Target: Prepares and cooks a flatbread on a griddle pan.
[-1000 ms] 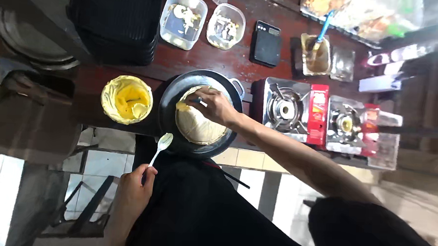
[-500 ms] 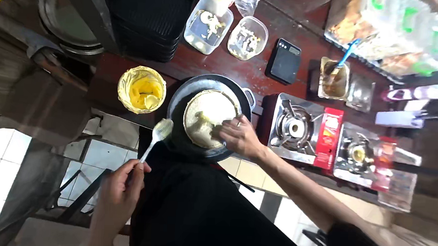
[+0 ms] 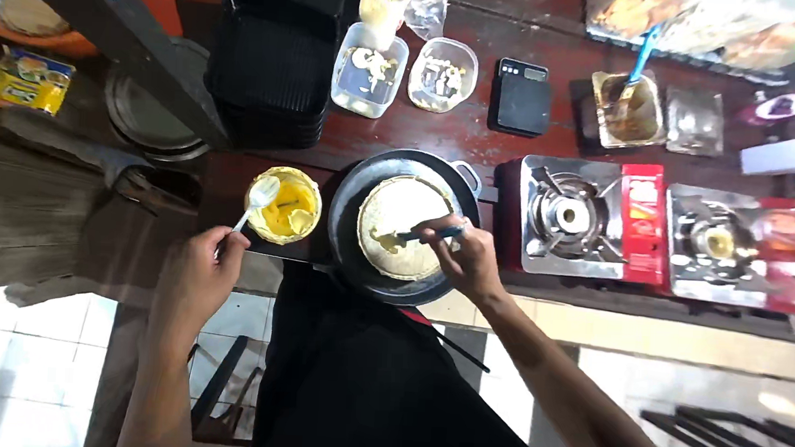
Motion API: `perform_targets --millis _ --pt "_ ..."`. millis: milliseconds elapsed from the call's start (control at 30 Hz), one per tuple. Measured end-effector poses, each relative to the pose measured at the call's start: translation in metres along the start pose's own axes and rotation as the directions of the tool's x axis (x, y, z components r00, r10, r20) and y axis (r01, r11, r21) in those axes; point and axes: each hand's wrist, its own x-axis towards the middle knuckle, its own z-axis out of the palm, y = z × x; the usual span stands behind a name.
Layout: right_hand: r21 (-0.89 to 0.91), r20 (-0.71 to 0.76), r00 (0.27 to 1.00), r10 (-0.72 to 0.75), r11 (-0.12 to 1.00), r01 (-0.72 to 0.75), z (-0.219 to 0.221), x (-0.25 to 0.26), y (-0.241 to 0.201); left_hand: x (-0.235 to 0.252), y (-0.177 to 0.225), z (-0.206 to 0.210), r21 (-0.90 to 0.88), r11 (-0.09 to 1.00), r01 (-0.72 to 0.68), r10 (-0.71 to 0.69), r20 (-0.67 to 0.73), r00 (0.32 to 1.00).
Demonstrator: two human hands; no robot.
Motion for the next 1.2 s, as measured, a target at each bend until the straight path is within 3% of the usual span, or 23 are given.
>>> perform_targets --millis 133,233,333,467,600,733,833,900,1000,1133,1200 --pt "0.241 -0.141 0.989 -0.037 0.968 0.071 0.029 0.044 -0.042 0.028 -0.002 -0.005 0.155 0.987 -0.035 0.019 0.103 0.994" --pt "0.204 -0.124 0.988 -0.087 0.973 0.112 0.061 0.072 -0.066 0.043 0.0 -0.005 0.292 0.955 -0.054 0.012 0.143 0.99" --pt "0.106 -0.073 0.996 -0.057 0.992 0.065 0.084 0.081 -0.08 0.052 -0.009 -0.002 0.304 0.947 -0.1 0.06 0.141 0.988" --pt "0.073 -0.011 1.0 0.013 0.997 -0.013 0.088 0.07 -0.078 0.057 -0.029 0.004 0.202 0.968 -0.151 0.135 0.087 0.987" --pt "0.004 0.025 0.999 0.036 0.999 -0.036 0.073 0.057 -0.081 0.046 -0.056 0.018 -0.064 0.984 -0.166 0.169 0.042 0.985" --pt "-0.017 -0.019 0.999 0.051 0.999 -0.051 0.064 0.062 -0.093 0.029 -0.082 0.046 -0.352 0.932 -0.091 0.101 0.01 0.995" --pt "0.1 -0.034 0.997 0.066 0.993 -0.062 0.079 0.067 -0.089 0.026 -0.086 0.073 -0.447 0.894 -0.011 0.044 0.063 0.997" --pt "0.093 -0.012 0.993 0.116 0.989 -0.115 0.088 0.067 -0.086 0.032 -0.087 0.1 -0.486 0.873 -0.051 0.077 0.035 0.996" --pt "-0.061 0.008 0.986 0.168 0.984 -0.168 0.071 0.076 -0.096 0.049 -0.083 0.136 -0.489 0.853 -0.183 0.154 -0.098 0.983" --pt "-0.199 0.083 0.994 0.069 0.979 -0.052 0.051 0.113 -0.117 0.067 -0.071 0.149 -0.582 0.79 -0.193 0.151 -0.12 0.981" --pt "-0.238 0.246 0.967 -0.058 0.964 0.118 0.055 0.131 -0.122 0.074 -0.07 0.15 -0.627 0.752 -0.203 0.158 -0.128 0.979"
